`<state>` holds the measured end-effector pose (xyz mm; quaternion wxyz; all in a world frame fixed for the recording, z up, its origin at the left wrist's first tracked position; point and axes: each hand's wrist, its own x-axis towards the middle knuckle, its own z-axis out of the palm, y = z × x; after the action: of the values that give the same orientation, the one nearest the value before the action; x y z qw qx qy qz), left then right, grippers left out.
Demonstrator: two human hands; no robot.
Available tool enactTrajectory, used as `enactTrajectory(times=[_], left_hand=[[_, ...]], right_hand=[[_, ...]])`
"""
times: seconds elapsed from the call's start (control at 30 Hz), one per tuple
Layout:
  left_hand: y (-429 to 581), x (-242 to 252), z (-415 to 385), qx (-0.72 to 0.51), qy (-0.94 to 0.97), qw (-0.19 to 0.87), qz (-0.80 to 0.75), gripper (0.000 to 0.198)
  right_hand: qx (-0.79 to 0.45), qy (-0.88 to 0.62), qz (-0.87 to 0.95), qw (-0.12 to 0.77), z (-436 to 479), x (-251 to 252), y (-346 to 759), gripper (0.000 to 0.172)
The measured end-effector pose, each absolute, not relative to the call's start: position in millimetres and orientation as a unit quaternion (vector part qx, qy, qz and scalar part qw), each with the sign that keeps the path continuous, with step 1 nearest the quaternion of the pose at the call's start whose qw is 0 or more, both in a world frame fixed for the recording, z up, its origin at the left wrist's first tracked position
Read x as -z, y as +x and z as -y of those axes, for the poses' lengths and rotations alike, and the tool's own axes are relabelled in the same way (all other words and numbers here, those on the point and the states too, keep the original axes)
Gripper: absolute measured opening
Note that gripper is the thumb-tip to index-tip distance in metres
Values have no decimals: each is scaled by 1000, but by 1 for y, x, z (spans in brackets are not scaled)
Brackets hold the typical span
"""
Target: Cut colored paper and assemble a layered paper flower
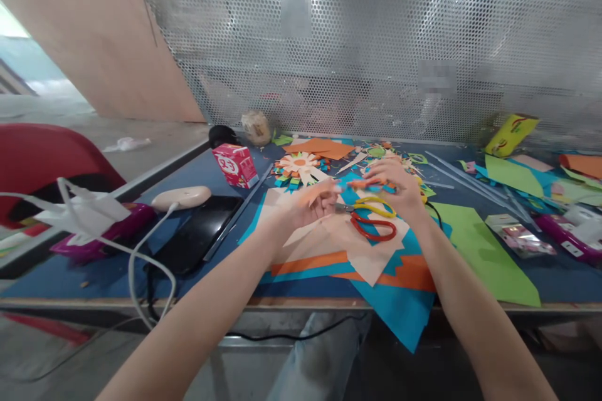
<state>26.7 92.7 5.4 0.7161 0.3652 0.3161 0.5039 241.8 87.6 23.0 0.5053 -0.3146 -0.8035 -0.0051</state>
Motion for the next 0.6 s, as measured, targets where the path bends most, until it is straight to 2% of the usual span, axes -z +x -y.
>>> enactTrajectory(times=[0.1, 0.13, 0.23, 0.33, 0.4, 0.6], left_hand=[[25, -3, -99, -419, 325, 760, -376, 23], [25, -2, -101, -451, 316, 728, -408, 23], [23, -3, -103, -619, 362, 528, -455, 18], [20, -10, -95, -731, 484, 295, -381, 19], [19, -15, -85, -724, 571, 187, -339, 26], [21, -18, -70, -595, 730, 42, -334, 45]], right_hand=[[-119, -376, 714, 579, -95, -15, 243, 22], [-166, -392, 685, 592, -96, -13, 242, 23], [-289, -406, 623, 603, -98, -11, 241, 23], [-353, -410, 604, 585, -95, -14, 237, 24], [-371, -404, 614, 567, -92, -16, 235, 24], [-347, -353, 660, 565, -93, -13, 235, 22]])
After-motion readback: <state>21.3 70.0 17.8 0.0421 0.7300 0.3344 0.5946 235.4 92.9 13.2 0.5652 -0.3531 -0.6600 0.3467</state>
